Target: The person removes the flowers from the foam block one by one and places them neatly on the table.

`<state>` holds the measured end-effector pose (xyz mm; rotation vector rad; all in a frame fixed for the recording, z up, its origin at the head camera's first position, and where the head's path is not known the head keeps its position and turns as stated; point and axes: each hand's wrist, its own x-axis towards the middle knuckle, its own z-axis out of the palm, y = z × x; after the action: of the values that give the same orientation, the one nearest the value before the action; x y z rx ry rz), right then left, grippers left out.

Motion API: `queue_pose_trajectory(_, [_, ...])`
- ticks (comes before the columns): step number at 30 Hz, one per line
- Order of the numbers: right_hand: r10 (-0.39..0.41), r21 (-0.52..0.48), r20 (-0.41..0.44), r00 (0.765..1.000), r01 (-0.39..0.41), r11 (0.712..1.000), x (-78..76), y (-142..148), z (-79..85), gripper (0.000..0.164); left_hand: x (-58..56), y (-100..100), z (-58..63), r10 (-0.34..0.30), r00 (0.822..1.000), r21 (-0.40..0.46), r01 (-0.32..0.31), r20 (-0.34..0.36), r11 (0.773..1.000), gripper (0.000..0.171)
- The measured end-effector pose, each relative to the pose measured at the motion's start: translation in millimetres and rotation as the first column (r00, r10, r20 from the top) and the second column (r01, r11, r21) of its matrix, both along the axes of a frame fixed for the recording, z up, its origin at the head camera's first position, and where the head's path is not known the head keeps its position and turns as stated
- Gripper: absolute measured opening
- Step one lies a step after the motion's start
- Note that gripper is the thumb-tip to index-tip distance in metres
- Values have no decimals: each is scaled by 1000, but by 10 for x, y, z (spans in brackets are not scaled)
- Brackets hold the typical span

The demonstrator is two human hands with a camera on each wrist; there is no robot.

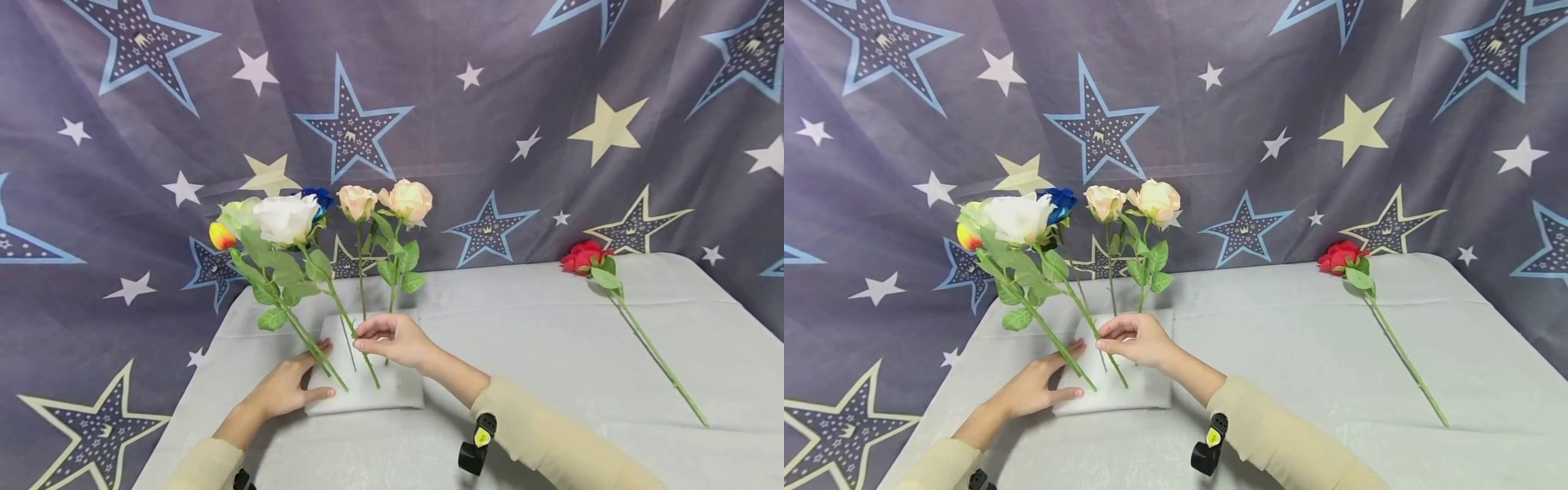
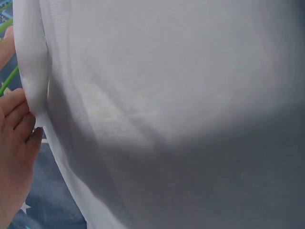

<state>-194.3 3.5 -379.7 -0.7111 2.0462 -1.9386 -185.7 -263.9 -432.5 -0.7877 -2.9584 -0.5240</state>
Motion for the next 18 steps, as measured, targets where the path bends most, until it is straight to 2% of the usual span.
queue_pose_trajectory(7, [20,-20,24,1000,-19,1000,25,34,45,20,-11,-1,-11,4,1000,-9,-4,12,1000,82])
queue_pose_trajectory(18, [6,10,-5,1000,-6,1000,34,79,86,21,-23,-8,-27,-5,1000,3,5,20,1000,82])
